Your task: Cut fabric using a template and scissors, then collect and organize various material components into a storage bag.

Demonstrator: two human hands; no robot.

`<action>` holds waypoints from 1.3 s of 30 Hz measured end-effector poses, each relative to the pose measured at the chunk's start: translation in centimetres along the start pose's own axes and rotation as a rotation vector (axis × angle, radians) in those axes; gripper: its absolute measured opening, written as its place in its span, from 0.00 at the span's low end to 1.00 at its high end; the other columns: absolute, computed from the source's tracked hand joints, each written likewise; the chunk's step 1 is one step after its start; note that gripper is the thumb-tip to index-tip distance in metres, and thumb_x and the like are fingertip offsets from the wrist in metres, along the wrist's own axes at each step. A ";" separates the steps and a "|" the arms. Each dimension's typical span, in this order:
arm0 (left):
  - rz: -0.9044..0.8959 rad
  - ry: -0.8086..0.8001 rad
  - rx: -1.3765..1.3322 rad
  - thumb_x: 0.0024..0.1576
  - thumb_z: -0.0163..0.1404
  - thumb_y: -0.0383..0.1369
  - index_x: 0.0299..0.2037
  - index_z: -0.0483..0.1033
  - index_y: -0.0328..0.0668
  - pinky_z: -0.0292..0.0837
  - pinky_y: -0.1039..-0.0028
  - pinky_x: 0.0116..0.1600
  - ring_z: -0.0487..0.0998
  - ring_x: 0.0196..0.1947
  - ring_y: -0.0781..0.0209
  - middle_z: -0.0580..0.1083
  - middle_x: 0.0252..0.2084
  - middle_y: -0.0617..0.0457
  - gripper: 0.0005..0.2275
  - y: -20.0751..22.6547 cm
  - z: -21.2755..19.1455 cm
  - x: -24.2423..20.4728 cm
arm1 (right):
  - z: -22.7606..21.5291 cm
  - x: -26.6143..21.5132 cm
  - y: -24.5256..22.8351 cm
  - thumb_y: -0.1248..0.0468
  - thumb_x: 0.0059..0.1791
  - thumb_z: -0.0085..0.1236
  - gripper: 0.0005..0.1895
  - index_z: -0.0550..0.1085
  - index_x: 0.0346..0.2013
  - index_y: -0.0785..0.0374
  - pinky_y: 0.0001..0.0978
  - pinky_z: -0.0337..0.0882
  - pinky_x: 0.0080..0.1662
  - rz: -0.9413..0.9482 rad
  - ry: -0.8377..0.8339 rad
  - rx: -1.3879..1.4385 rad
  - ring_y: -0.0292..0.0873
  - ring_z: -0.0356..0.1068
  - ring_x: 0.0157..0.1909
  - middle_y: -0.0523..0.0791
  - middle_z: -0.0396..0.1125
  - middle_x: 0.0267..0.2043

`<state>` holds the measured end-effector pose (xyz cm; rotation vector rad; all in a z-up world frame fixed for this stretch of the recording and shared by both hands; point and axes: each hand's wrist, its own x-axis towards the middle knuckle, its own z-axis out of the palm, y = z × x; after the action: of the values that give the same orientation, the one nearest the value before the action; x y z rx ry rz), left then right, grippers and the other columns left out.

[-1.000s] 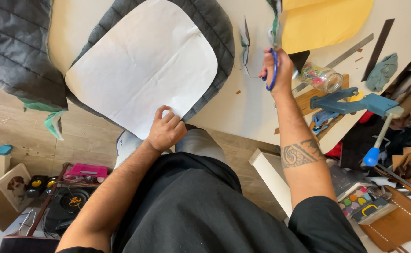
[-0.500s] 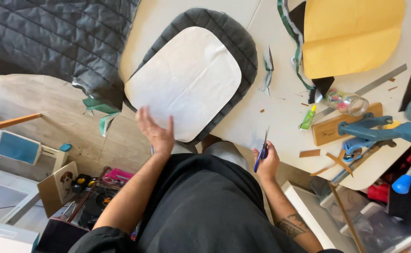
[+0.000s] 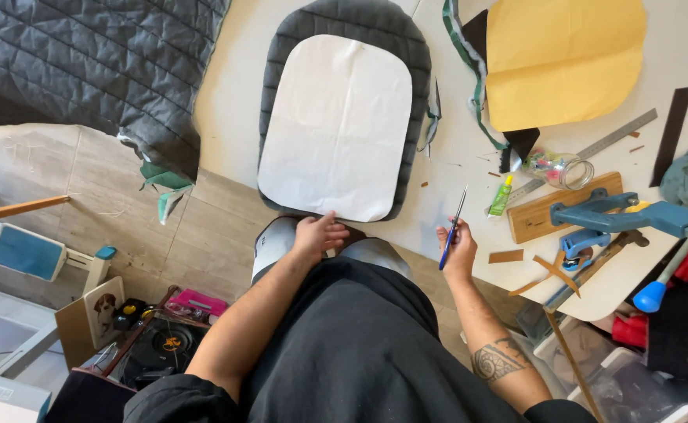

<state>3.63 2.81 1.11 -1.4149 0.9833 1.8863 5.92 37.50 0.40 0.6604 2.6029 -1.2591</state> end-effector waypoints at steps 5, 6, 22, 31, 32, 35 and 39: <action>0.008 0.066 0.142 0.62 0.56 0.38 0.60 0.61 0.20 0.84 0.56 0.33 0.85 0.33 0.39 0.78 0.37 0.28 0.27 -3.5 -2.4 1.0 | -0.6 -0.9 1.6 0.52 0.51 0.67 0.22 0.74 0.53 0.59 0.34 0.73 0.33 0.009 -0.044 -0.007 0.43 0.72 0.25 0.45 0.71 0.30; 0.042 0.153 0.090 0.62 0.57 0.37 0.60 0.63 0.21 0.83 0.58 0.28 0.85 0.31 0.39 0.78 0.36 0.29 0.26 -3.8 -3.1 1.0 | -0.8 -1.2 1.9 0.53 0.51 0.68 0.22 0.74 0.54 0.61 0.36 0.74 0.34 -0.002 -0.047 -0.020 0.44 0.73 0.27 0.47 0.72 0.31; 0.550 0.535 0.057 0.55 0.62 0.27 0.47 0.75 0.38 0.76 0.81 0.33 0.75 0.32 0.68 0.71 0.34 0.56 0.12 5.6 -10.9 7.9 | 7.6 1.2 -9.5 0.52 0.47 0.67 0.26 0.72 0.56 0.57 0.38 0.77 0.46 0.178 -0.047 -0.083 0.43 0.79 0.41 0.40 0.78 0.37; 0.534 0.315 0.298 0.56 0.62 0.28 0.44 0.79 0.37 0.82 0.76 0.35 0.80 0.29 0.64 0.79 0.33 0.51 0.09 11.1 -13.2 4.6 | 5.3 -0.4 -4.4 0.56 0.46 0.69 0.25 0.74 0.55 0.60 0.42 0.77 0.46 0.233 0.108 -0.292 0.49 0.78 0.43 0.48 0.77 0.40; 0.547 0.301 0.362 0.54 0.63 0.26 0.44 0.80 0.37 0.80 0.76 0.36 0.79 0.29 0.65 0.79 0.33 0.50 0.10 11.4 -12.7 3.9 | 4.9 -0.6 -4.3 0.56 0.46 0.70 0.26 0.74 0.55 0.60 0.43 0.77 0.46 0.239 0.114 -0.289 0.50 0.78 0.43 0.49 0.77 0.39; 0.562 0.277 0.467 0.50 0.66 0.24 0.43 0.80 0.39 0.78 0.78 0.36 0.78 0.29 0.68 0.79 0.33 0.52 0.12 11.7 -12.7 4.2 | 4.7 -1.2 -4.8 0.56 0.46 0.70 0.25 0.74 0.54 0.61 0.43 0.77 0.46 0.248 0.116 -0.255 0.50 0.78 0.41 0.49 0.77 0.38; 0.555 0.246 0.530 0.45 0.69 0.23 0.42 0.80 0.42 0.78 0.79 0.38 0.79 0.30 0.70 0.79 0.32 0.54 0.16 11.7 -12.9 4.5 | 6.4 -2.0 -6.4 0.62 0.44 0.70 0.25 0.73 0.54 0.65 0.40 0.77 0.44 0.223 0.155 -0.073 0.47 0.78 0.36 0.49 0.77 0.36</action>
<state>-0.01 -14.35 -2.83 -1.1324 1.9888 1.6208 4.53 28.40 1.57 1.0394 2.5902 -1.0802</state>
